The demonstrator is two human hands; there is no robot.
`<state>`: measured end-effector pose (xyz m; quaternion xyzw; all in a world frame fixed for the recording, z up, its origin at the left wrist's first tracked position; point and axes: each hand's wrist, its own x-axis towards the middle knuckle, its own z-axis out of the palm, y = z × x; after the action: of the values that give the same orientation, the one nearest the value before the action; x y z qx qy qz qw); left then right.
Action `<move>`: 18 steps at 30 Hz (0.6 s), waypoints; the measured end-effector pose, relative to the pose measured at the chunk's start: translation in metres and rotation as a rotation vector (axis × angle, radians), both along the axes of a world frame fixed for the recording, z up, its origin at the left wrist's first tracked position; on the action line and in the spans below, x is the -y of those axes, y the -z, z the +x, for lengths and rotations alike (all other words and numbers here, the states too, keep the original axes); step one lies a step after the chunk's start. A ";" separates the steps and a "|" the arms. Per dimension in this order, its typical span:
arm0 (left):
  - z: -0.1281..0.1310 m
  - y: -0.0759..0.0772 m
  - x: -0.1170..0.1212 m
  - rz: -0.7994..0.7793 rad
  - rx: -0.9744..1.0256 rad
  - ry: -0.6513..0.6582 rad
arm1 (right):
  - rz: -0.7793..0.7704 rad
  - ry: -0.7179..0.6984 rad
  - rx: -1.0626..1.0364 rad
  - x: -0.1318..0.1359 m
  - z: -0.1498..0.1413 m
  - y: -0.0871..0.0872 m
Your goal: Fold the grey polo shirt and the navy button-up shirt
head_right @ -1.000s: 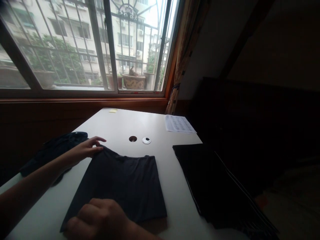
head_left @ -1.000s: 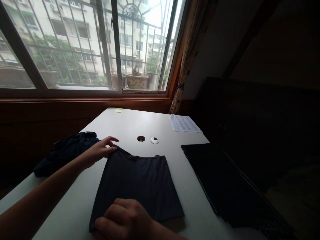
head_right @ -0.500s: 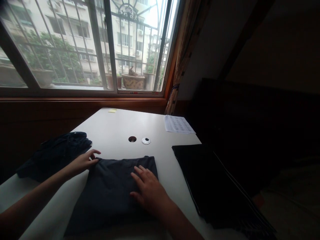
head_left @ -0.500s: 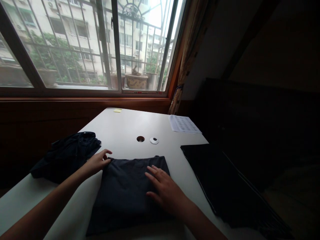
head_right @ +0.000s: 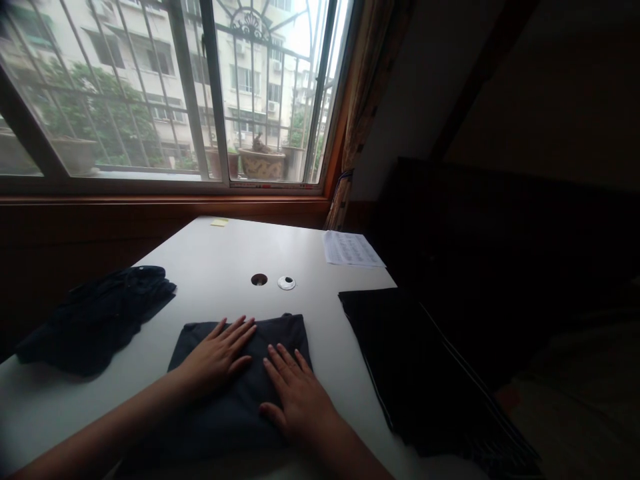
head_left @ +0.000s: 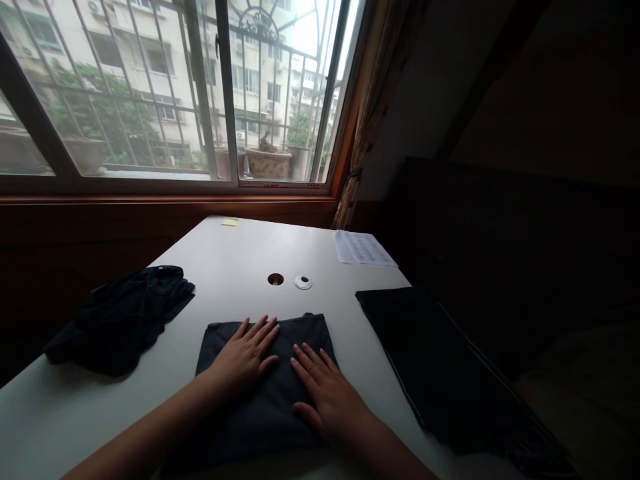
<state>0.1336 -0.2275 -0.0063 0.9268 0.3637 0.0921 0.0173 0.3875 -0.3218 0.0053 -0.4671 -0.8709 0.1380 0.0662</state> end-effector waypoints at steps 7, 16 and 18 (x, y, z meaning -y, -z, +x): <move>-0.037 -0.001 -0.020 -0.120 -0.054 -0.187 | -0.067 0.092 0.027 0.021 0.040 0.009; -0.026 -0.012 0.032 0.138 0.012 -0.035 | 0.024 0.169 0.028 -0.004 0.025 -0.010; -0.018 -0.011 0.051 0.116 0.005 0.058 | 0.065 0.101 0.009 -0.025 0.008 -0.012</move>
<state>0.1159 -0.2781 0.0052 0.9362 0.3307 0.1147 -0.0331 0.3955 -0.2967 0.0172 -0.5084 -0.8507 0.1039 0.0843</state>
